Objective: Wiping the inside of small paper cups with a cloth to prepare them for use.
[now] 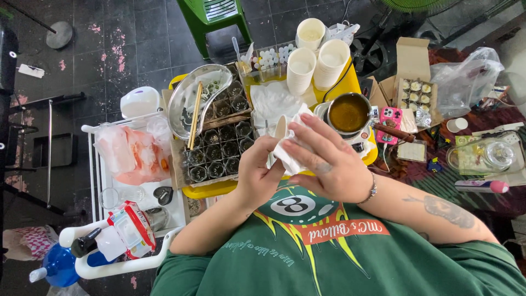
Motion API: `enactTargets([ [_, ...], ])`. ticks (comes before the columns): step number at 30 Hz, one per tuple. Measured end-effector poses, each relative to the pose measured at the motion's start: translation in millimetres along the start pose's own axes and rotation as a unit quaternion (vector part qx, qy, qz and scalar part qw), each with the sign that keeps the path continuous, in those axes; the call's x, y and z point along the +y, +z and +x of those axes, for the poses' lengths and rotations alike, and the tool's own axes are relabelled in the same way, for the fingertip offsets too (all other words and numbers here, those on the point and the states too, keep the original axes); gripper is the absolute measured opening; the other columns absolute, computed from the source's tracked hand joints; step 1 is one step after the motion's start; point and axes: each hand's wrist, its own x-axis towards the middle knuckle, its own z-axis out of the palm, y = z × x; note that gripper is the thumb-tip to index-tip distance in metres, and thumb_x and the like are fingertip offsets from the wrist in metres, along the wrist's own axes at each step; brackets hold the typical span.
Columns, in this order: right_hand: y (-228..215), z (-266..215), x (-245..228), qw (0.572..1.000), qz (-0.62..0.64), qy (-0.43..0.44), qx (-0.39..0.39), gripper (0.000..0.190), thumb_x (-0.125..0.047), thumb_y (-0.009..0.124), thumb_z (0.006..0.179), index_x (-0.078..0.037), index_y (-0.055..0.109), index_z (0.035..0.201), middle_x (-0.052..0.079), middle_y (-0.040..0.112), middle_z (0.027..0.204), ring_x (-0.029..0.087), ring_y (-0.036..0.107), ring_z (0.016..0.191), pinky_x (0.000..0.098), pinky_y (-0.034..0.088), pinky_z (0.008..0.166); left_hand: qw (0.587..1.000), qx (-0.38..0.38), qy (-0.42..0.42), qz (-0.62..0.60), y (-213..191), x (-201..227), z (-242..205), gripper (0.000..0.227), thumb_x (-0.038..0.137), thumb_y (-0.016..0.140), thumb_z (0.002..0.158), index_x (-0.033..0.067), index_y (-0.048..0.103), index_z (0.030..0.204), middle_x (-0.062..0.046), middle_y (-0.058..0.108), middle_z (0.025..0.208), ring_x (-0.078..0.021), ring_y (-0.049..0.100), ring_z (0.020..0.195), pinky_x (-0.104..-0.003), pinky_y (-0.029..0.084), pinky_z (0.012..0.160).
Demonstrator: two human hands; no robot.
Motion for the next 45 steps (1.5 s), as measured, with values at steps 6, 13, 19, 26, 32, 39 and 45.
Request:
enactTargets([
  [6,24.8,-38.1,21.2,0.914,0.268,0.299,-0.055,0.033,-0.023,0.061,0.103,-0.004,0.066,0.13,0.013,0.072,0.111,0.023,0.071,0.1,0.0366,0.057,0.09,0.979,-0.069,0.18,0.072,-4.1,0.8,6.9,0.019,0.006,0.078,0.092,0.0114,0.062,0.1,0.0,0.065,0.097,-0.0225,0.064,0.087,-0.036,0.044,0.095],
  [13,34.7,-45.1,33.0,0.428,0.767,0.477,-0.027,0.037,-0.028,0.051,0.108,0.003,0.061,0.125,0.013,0.071,0.115,0.02,0.069,0.099,0.0356,0.056,0.086,0.875,-0.151,0.398,0.23,-18.5,18.6,18.5,0.019,0.014,0.077,0.09,0.0189,0.068,0.106,0.003,0.066,0.107,-0.0174,0.067,0.094,-0.038,0.045,0.1],
  [19,28.9,-43.1,27.1,0.45,0.76,0.469,-0.001,0.036,-0.023,0.058,0.104,0.001,0.058,0.131,0.013,0.069,0.119,0.021,0.068,0.105,0.0359,0.056,0.088,0.863,-0.119,0.396,0.29,-16.2,23.6,22.3,0.023,0.021,0.08,0.092,0.0212,0.065,0.108,0.004,0.066,0.112,-0.0157,0.068,0.099,-0.041,0.042,0.101],
  [26,24.8,-34.2,22.2,0.973,0.186,0.106,0.087,0.033,-0.016,0.076,0.095,-0.008,0.065,0.125,0.012,0.062,0.135,0.032,0.064,0.125,0.0416,0.053,0.107,0.981,-0.152,0.093,0.081,-8.1,-2.3,7.9,0.029,0.011,0.078,0.092,0.0095,0.066,0.118,-0.003,0.072,0.112,-0.0236,0.071,0.1,-0.038,0.047,0.097],
  [32,17.9,-26.3,18.7,0.991,0.026,-0.121,0.046,0.041,-0.018,0.08,0.083,-0.009,0.07,0.122,0.014,0.059,0.132,0.039,0.06,0.123,0.0553,0.049,0.106,0.961,-0.143,-0.133,-0.195,-9.0,-19.1,-4.4,0.033,-0.006,0.069,0.09,0.006,0.066,0.121,-0.009,0.069,0.112,-0.0286,0.07,0.102,-0.036,0.052,0.09],
  [39,32.6,-46.2,22.1,0.894,0.39,0.223,-0.005,0.058,-0.017,0.078,0.092,-0.006,0.053,0.143,0.011,0.059,0.142,0.024,0.062,0.127,0.0348,0.051,0.107,0.936,-0.152,0.252,0.191,-28.0,-7.1,11.9,0.024,0.008,0.076,0.083,0.0137,0.069,0.105,0.001,0.068,0.105,-0.0185,0.065,0.094,-0.041,0.039,0.091],
  [45,32.8,-44.0,22.9,0.549,0.751,0.356,-0.085,0.085,-0.006,0.085,0.079,-0.002,0.04,0.151,0.008,0.057,0.14,0.02,0.055,0.131,0.0377,0.046,0.111,0.805,-0.099,0.413,0.414,-36.5,14.6,15.1,0.022,0.017,0.073,0.089,0.035,0.067,0.101,0.011,0.069,0.111,-0.0074,0.062,0.096,-0.04,0.031,0.101],
])
